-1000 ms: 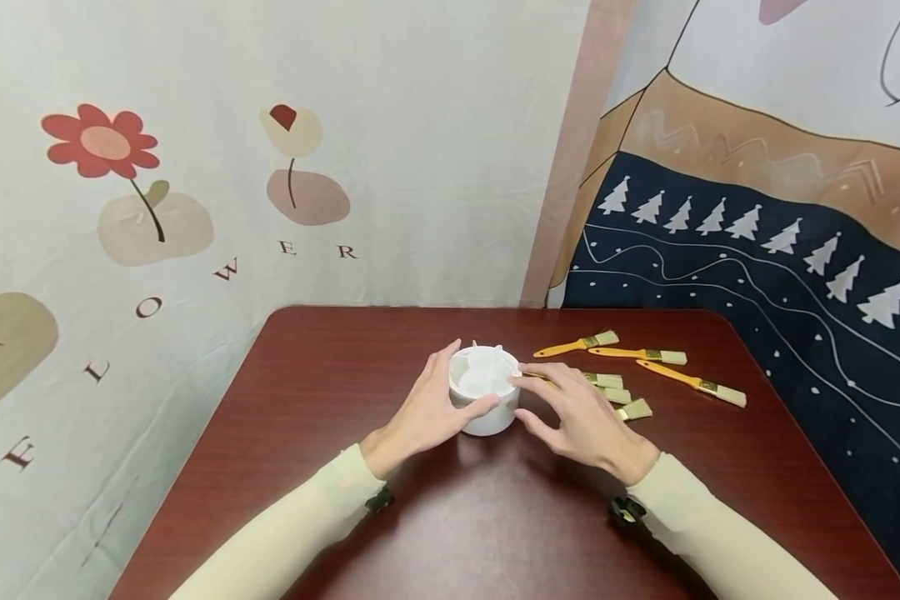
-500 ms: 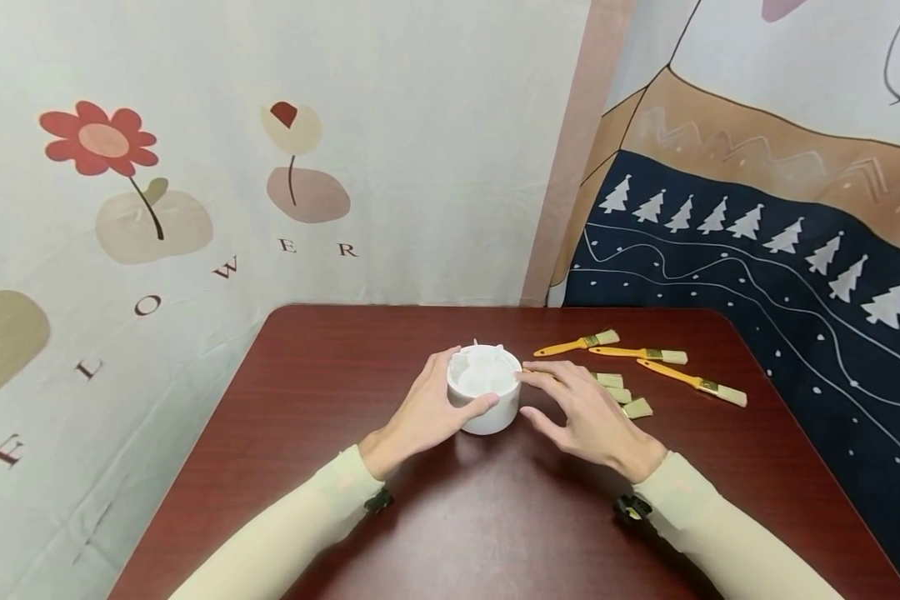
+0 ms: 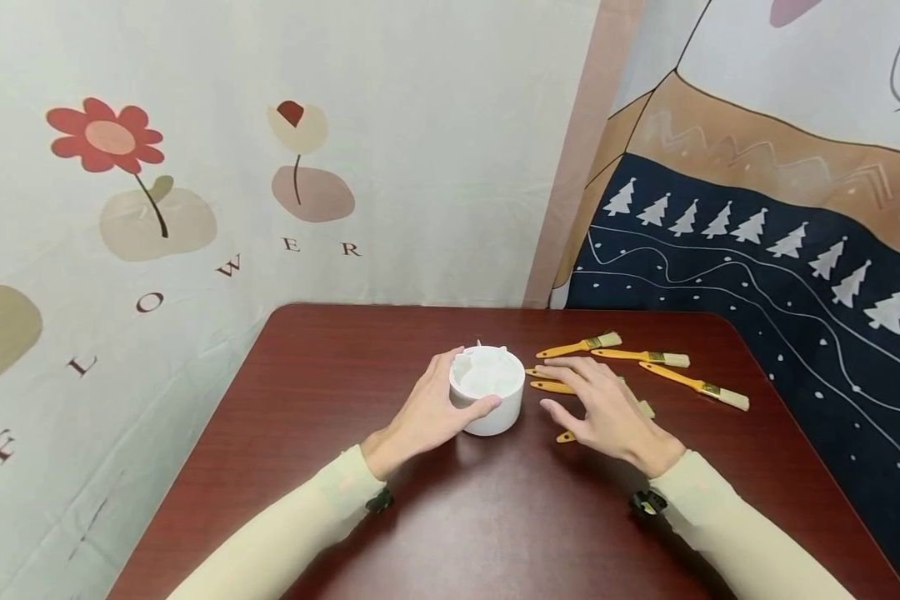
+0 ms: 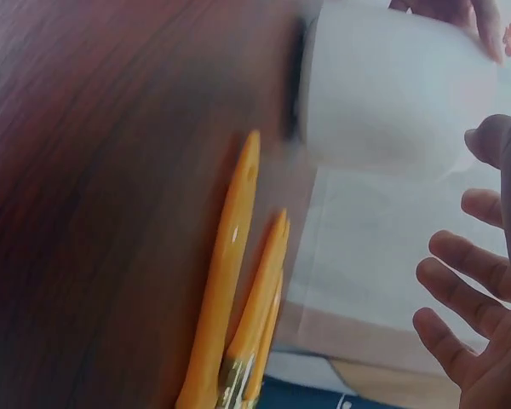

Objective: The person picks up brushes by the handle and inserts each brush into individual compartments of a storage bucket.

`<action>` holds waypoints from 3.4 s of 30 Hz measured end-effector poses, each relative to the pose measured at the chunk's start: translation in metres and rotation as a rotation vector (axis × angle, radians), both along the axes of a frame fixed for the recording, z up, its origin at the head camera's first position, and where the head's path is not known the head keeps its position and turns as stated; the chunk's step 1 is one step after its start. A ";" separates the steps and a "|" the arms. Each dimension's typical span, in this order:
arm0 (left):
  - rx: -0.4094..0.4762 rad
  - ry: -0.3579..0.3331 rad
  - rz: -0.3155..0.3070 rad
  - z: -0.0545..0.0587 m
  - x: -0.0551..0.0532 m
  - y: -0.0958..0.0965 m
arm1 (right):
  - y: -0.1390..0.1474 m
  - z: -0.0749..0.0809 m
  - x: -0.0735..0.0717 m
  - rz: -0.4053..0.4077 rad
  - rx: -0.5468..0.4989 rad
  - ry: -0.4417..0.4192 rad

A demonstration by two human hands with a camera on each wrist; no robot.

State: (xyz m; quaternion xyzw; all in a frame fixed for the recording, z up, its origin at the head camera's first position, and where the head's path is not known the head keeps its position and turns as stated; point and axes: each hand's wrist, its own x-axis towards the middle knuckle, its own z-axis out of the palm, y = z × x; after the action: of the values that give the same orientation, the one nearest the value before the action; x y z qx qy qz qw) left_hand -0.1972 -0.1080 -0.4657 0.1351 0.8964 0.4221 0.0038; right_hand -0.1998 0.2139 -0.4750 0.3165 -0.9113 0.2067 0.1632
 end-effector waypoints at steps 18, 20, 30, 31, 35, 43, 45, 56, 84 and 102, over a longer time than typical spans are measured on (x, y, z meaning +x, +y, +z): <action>0.037 0.020 -0.001 -0.002 -0.002 0.000 | 0.039 -0.015 -0.012 -0.130 0.060 -0.093; 0.033 0.024 -0.007 -0.002 -0.001 0.000 | 0.042 -0.017 -0.013 -0.144 0.069 -0.112; 0.027 0.039 -0.022 -0.001 0.000 0.001 | 0.057 -0.026 -0.020 -0.195 0.103 -0.181; 0.023 0.037 -0.021 -0.001 0.000 0.001 | 0.059 -0.027 -0.021 -0.196 0.107 -0.180; 0.010 0.037 -0.020 -0.002 0.000 0.000 | 0.062 -0.028 -0.022 -0.199 0.128 -0.179; -0.006 0.051 -0.025 -0.003 -0.002 0.000 | 0.067 -0.028 -0.022 -0.188 0.137 -0.189; -0.008 0.054 -0.025 -0.003 -0.003 0.000 | 0.069 -0.027 -0.022 -0.178 0.137 -0.202; -0.006 0.038 -0.026 -0.002 -0.001 0.001 | 0.099 -0.025 -0.014 -0.106 0.142 -0.295; -0.010 0.039 -0.022 -0.002 -0.001 0.000 | 0.123 -0.023 -0.011 -0.089 0.166 -0.324; -0.003 0.035 -0.034 -0.002 0.000 -0.002 | 0.110 -0.018 -0.009 -0.066 0.044 -0.379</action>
State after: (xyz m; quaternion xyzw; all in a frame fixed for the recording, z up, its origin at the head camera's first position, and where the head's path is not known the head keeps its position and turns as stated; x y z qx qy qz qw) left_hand -0.1975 -0.1099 -0.4680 0.1578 0.8945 0.4182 -0.0047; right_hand -0.2093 0.3243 -0.4928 0.2452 -0.9399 0.2373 -0.0114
